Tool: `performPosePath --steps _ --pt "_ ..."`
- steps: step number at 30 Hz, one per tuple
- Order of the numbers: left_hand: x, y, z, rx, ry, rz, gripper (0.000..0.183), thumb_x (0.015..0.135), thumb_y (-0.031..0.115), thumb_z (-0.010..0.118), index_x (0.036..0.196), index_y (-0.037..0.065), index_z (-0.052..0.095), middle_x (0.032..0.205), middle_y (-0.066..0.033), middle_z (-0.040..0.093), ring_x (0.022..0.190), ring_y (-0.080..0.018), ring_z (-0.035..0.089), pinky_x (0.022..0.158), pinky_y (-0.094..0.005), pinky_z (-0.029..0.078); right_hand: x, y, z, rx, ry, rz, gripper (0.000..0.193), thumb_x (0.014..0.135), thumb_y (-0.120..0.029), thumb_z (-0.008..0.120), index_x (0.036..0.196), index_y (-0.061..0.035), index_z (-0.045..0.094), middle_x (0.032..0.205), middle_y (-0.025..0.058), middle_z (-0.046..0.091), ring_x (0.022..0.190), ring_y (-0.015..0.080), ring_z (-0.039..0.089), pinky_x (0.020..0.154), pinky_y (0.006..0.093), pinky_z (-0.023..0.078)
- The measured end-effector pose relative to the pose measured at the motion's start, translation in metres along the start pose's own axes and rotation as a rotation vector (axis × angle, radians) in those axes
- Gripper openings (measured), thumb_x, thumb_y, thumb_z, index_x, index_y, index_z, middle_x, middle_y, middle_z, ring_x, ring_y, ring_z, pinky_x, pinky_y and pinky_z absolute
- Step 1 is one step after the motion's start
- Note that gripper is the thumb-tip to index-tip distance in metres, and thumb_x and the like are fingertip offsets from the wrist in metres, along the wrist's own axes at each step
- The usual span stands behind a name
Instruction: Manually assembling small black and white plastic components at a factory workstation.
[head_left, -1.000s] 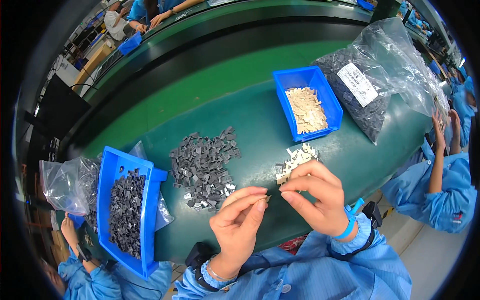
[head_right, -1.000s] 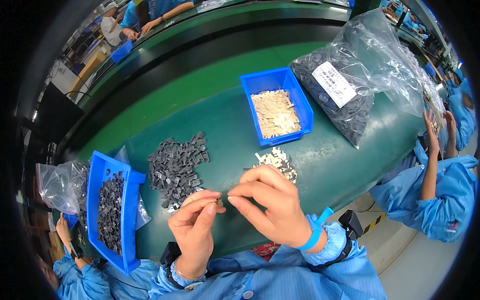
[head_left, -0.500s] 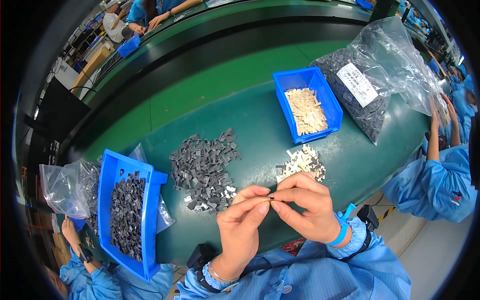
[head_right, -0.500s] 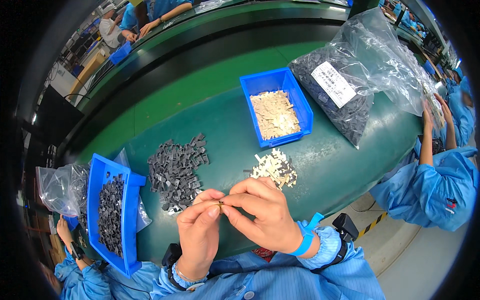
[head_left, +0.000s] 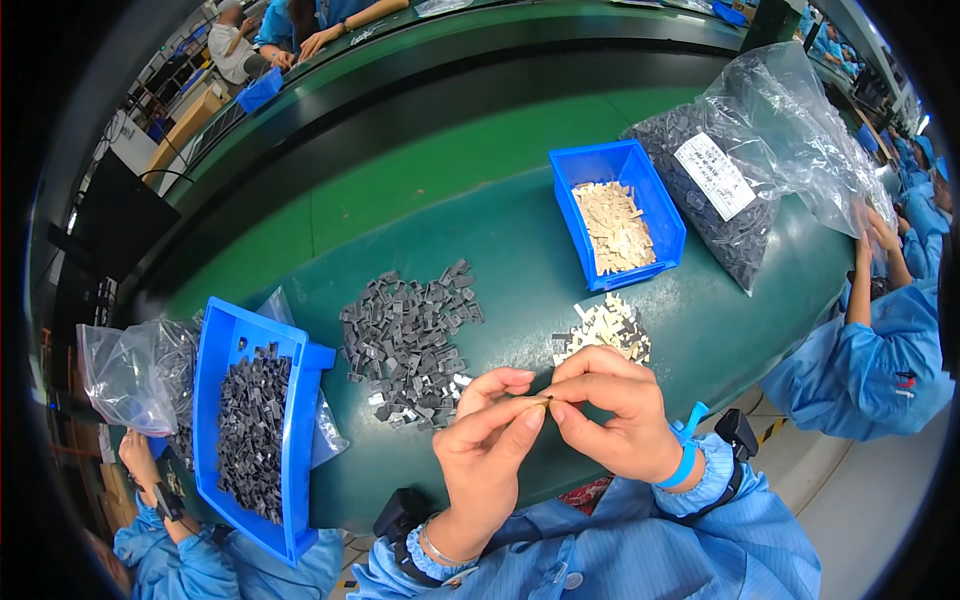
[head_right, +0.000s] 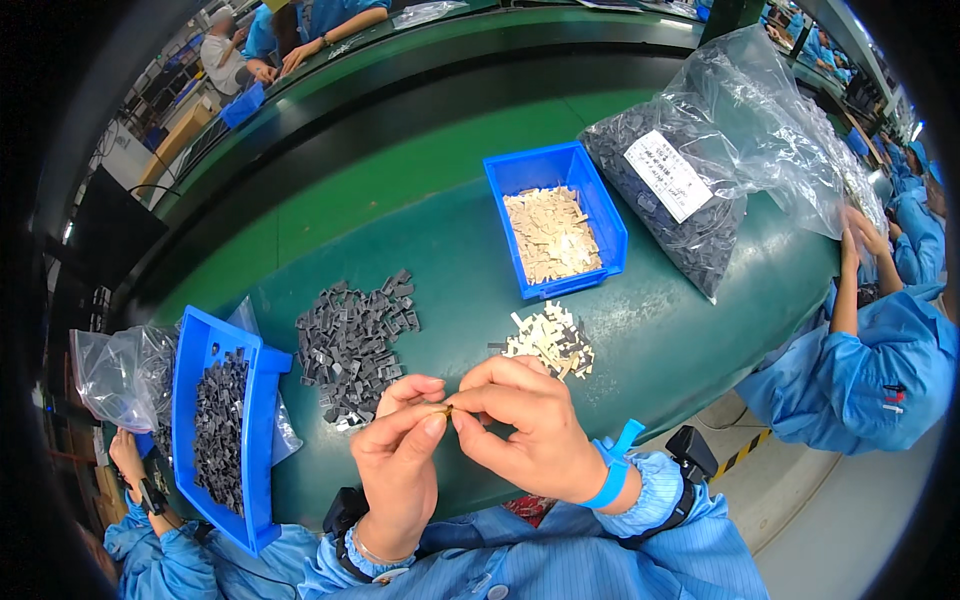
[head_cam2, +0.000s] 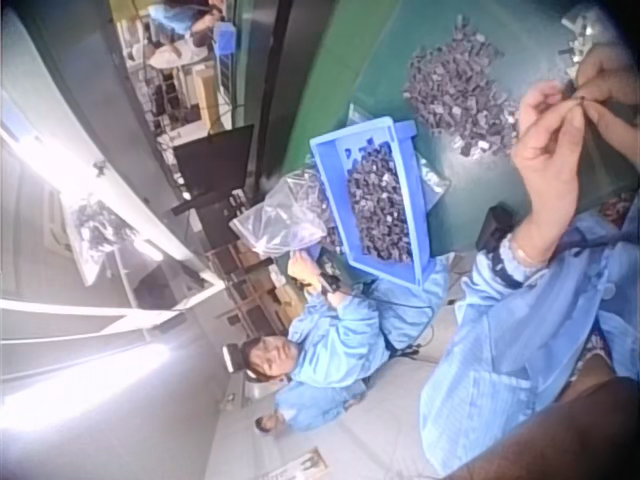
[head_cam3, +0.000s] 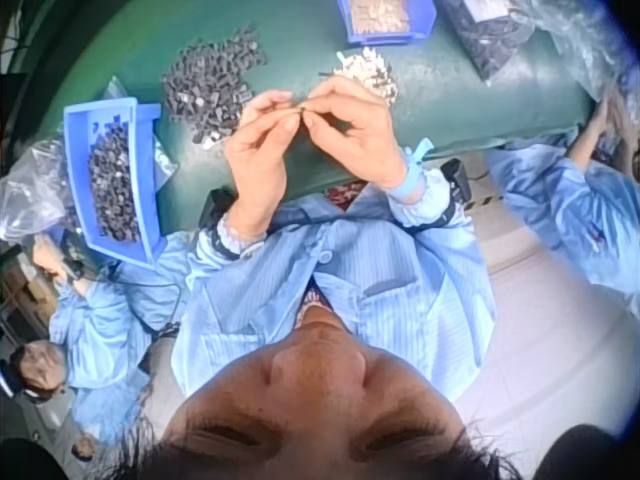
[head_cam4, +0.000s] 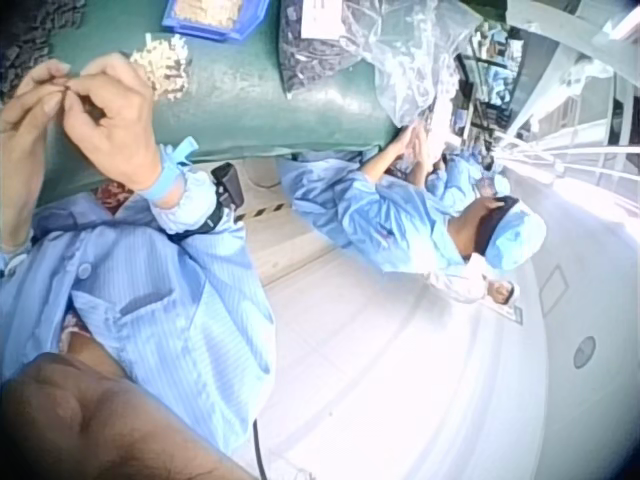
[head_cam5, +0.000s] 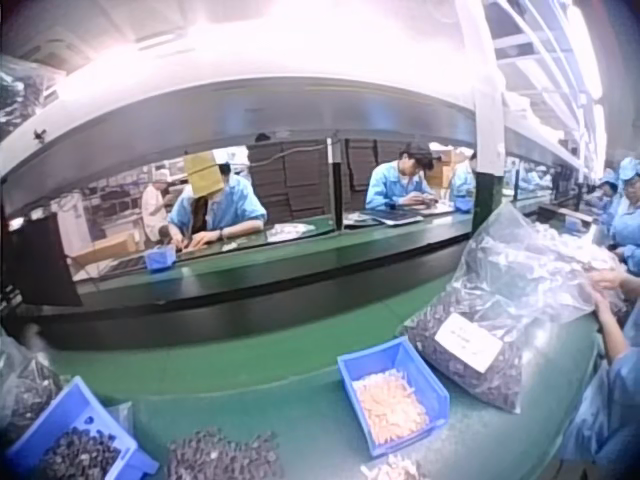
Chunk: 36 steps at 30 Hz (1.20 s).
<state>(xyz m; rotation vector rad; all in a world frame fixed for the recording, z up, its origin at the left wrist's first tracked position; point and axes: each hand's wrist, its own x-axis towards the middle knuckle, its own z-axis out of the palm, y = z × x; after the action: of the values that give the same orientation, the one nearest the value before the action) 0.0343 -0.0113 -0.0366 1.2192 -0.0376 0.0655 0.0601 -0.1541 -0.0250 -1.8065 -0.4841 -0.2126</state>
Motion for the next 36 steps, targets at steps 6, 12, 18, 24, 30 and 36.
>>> performPosePath --steps 6,12,18,24,30,36 --pt "0.001 0.003 -0.004 -0.297 0.036 -0.091 0.012 0.079 0.000 0.058 0.089 -0.001 0.064 0.109 -0.0130 0.051 0.098 -0.0186 0.049 0.085 -0.0296 0.039 0.013 0.001 -0.012 -0.032 0.011 -0.010 0.011 0.066 -0.001 0.063 0.076 -0.0041 0.062 0.074 0.0056 0.058 0.065 0.0190 0.053 0.063 0.0302 0.039" --pt "0.006 0.016 -0.013 0.072 0.125 0.193 0.011 0.077 0.002 0.060 0.087 -0.002 0.063 0.107 -0.0135 0.050 0.094 -0.0192 0.049 0.085 -0.0305 0.039 0.070 0.021 -0.083 -0.719 0.258 -0.239 0.002 0.071 -0.004 0.060 0.070 -0.0051 0.059 0.069 0.0065 0.056 0.065 0.0222 0.055 0.062 0.0312 0.040" --pt "0.004 0.025 -0.019 0.794 0.074 0.557 0.014 0.070 0.001 0.066 0.085 -0.001 0.065 0.098 -0.0109 0.052 0.091 -0.0218 0.048 0.081 -0.0318 0.038 0.084 0.051 -0.105 -0.732 0.193 -0.206 0.005 0.073 -0.005 0.060 0.078 -0.0034 0.060 0.070 0.0105 0.059 0.058 0.0259 0.058 0.051 0.0344 0.043" --pt "0.007 0.030 -0.022 1.154 0.037 0.865 0.023 0.058 -0.001 0.069 0.079 0.007 0.062 0.086 -0.0069 0.050 0.078 -0.0241 0.050 0.074 -0.0369 0.039 0.080 0.040 -0.093 -0.776 0.292 -0.209 0.007 0.072 -0.004 0.061 0.078 -0.0024 0.059 0.073 0.0103 0.060 0.068 0.0229 0.058 0.061 0.0312 0.044" --pt "0.003 0.027 -0.019 1.363 -0.105 1.063 0.021 0.062 0.007 0.066 0.083 0.012 0.066 0.086 0.0004 0.053 0.077 -0.0157 0.051 0.085 -0.0397 0.034 0.042 -0.002 -0.045 0.138 -0.322 0.052 0.006 0.079 -0.009 0.061 0.080 -0.0029 0.060 0.078 0.0060 0.058 0.076 0.0197 0.054 0.070 0.0300 0.042" --pt "-0.003 0.026 -0.016 1.465 -0.147 1.043 0.024 0.064 0.002 0.065 0.086 0.012 0.061 0.084 -0.0026 0.051 0.079 -0.0218 0.050 0.082 -0.0448 0.036 0.035 0.010 -0.030 0.179 -0.462 -0.027 0.013 0.082 -0.016 0.059 0.081 -0.0025 0.058 0.079 0.0059 0.057 0.077 0.0198 0.054 0.070 0.0311 0.043"
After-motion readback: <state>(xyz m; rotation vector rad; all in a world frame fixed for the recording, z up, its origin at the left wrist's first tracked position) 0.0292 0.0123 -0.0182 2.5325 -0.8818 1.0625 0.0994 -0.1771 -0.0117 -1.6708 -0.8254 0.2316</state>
